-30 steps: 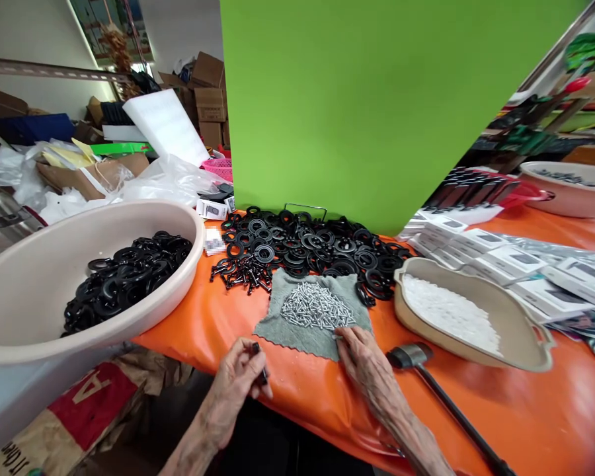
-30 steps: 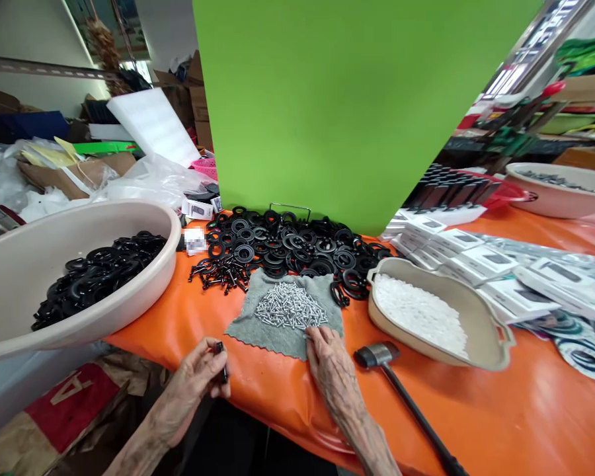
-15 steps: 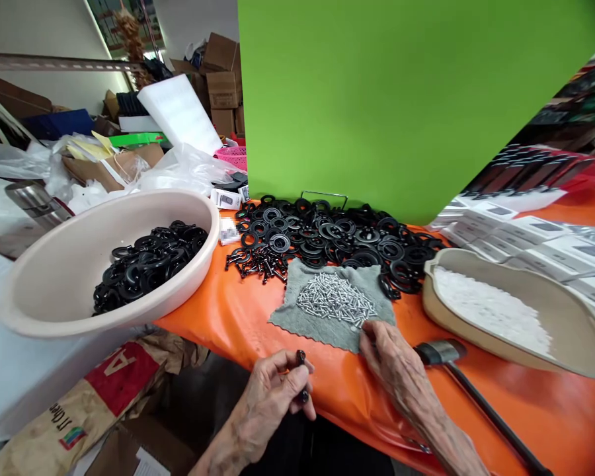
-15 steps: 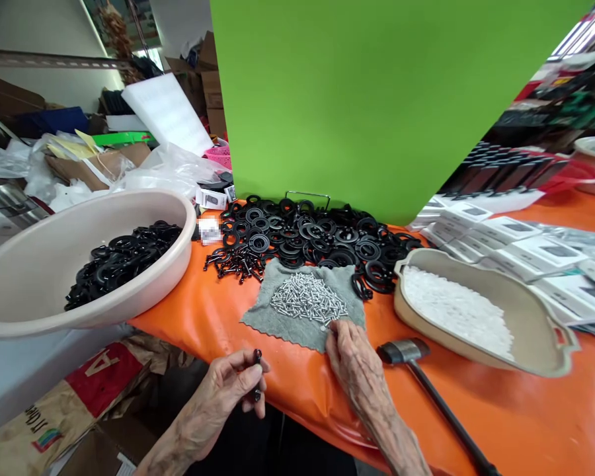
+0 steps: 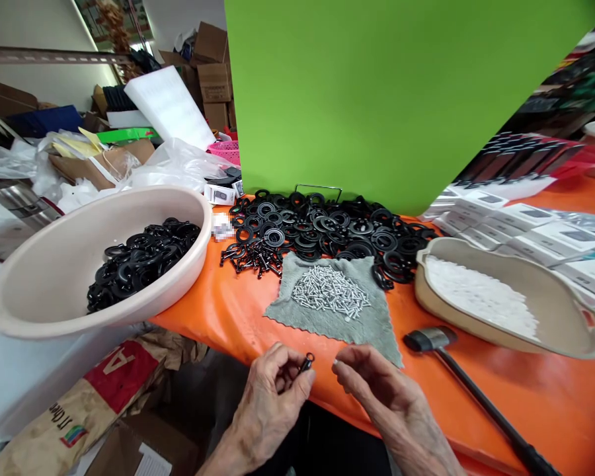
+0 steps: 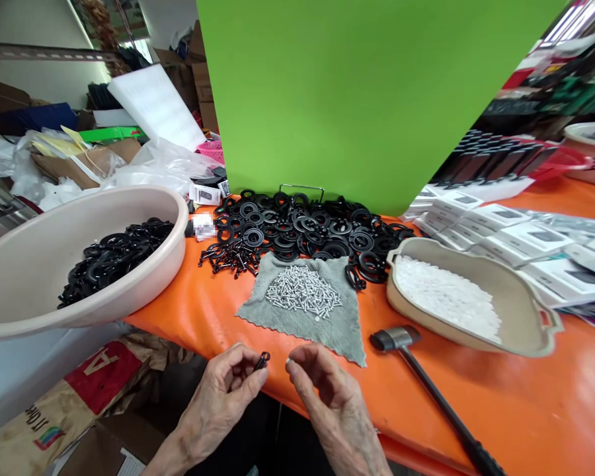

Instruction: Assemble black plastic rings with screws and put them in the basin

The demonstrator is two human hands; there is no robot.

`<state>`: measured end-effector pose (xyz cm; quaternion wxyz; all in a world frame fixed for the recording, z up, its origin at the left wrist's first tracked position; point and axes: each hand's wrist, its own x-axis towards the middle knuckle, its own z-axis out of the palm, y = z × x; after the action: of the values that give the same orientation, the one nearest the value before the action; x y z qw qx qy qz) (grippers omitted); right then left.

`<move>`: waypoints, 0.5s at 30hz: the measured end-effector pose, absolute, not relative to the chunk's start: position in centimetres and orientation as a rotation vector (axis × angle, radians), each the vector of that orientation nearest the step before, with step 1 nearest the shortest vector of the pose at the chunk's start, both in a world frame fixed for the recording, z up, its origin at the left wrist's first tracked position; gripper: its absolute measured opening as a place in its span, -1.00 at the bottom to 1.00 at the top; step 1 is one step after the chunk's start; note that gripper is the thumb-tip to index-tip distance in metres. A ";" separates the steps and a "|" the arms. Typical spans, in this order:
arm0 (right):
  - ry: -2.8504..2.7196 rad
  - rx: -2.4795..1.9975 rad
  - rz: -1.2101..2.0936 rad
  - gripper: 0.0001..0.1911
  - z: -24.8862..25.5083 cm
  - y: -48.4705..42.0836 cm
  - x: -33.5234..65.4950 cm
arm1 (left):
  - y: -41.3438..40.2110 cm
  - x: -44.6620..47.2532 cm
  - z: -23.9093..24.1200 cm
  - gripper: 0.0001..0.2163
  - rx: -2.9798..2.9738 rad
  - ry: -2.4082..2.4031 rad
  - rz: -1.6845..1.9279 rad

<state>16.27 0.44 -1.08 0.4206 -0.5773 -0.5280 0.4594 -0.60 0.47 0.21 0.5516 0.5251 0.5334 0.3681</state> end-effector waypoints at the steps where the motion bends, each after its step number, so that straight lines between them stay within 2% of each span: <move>1: -1.296 -1.430 1.176 -0.67 -1.0 0.3 16.0 | 0.4 -0.6 0.2 -0.87 1.320 1.311 0.870; 15: -1.373 -1.316 1.270 -0.68 -1.8 0.5 15.6 | -0.1 -0.2 -1.1 -0.91 1.726 1.451 0.793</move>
<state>15.56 0.49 -1.83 0.4144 -0.5237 -0.5462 0.5055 -0.22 -0.10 -1.13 0.3669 0.6718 0.5647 0.3086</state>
